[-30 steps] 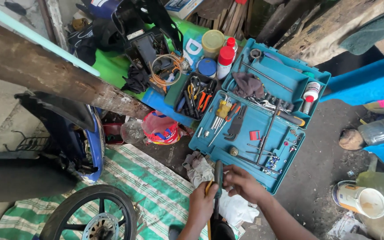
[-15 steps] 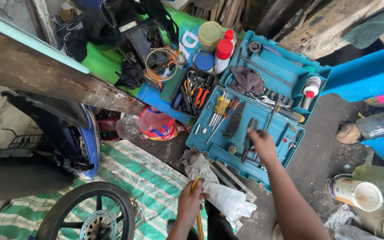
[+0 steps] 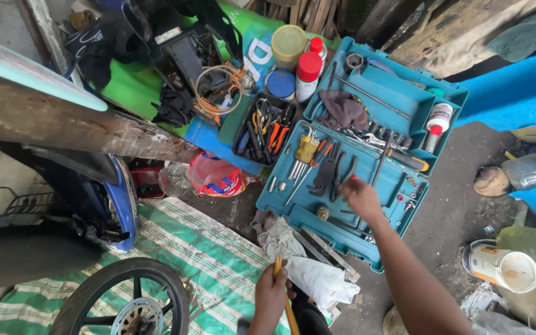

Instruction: The person is repairing a motorcycle engine, specifically tucking in fiber ends or gasket material and using tools like pliers, a screwdriver, and a spray lubricant.

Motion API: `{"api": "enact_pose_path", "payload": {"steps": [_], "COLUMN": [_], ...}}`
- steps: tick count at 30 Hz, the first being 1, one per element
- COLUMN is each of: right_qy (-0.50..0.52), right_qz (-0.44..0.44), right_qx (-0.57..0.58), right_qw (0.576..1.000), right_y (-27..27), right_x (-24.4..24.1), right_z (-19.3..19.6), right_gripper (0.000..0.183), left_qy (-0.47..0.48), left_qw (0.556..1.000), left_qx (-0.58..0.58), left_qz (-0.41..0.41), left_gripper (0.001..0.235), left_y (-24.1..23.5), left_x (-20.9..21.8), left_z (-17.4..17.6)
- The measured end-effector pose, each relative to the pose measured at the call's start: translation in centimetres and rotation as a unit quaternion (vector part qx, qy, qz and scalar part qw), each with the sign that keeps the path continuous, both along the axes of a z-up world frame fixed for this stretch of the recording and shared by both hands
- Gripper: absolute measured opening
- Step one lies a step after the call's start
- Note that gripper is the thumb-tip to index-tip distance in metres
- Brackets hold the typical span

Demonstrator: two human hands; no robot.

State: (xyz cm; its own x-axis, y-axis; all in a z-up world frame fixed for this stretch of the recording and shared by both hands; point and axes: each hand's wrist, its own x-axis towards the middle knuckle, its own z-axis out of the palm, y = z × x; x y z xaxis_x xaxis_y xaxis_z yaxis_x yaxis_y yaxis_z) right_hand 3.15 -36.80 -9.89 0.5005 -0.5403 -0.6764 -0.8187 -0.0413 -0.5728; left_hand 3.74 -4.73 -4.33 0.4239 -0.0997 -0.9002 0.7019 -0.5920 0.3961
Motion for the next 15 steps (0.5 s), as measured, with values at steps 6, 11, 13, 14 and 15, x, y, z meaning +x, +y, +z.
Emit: {"api": "enact_pose_path", "payload": {"steps": [6, 11, 13, 14, 15], "right_qy": [-0.227, -0.12, -0.078, -0.049, -0.019], "right_qz": [-0.042, -0.13, -0.179, -0.232, -0.285], "right_qx": [0.439, 0.244, 0.198, 0.177, 0.156], "right_qw": [0.868, 0.953, 0.96, 0.955, 0.946], "right_y": [8.9, 7.0, 4.6, 3.3, 2.1], "right_x": [-9.9, -7.1, -4.9, -4.1, -3.2], "right_z": [3.1, 2.1, 0.9, -0.1, -1.2], "right_gripper": [0.111, 0.027, 0.026, 0.029, 0.033], "left_qy": [-0.067, -0.135, -0.153, -0.106, -0.059], "left_qw": [0.967, 0.959, 0.957, 0.969, 0.976], "left_qx": [-0.169, -0.153, -0.151, -0.103, -0.054], "left_qz": [-0.176, -0.197, -0.193, -0.198, -0.201], "left_gripper": [0.098, 0.084, 0.079, 0.075, 0.072], "left_y": [-8.0, -6.9, -4.3, -2.5, -0.8], "left_x": [1.1, 1.0, 1.0, 0.7, 0.4], "left_z": [4.2, 1.9, 0.5, -0.1, -0.6]}}
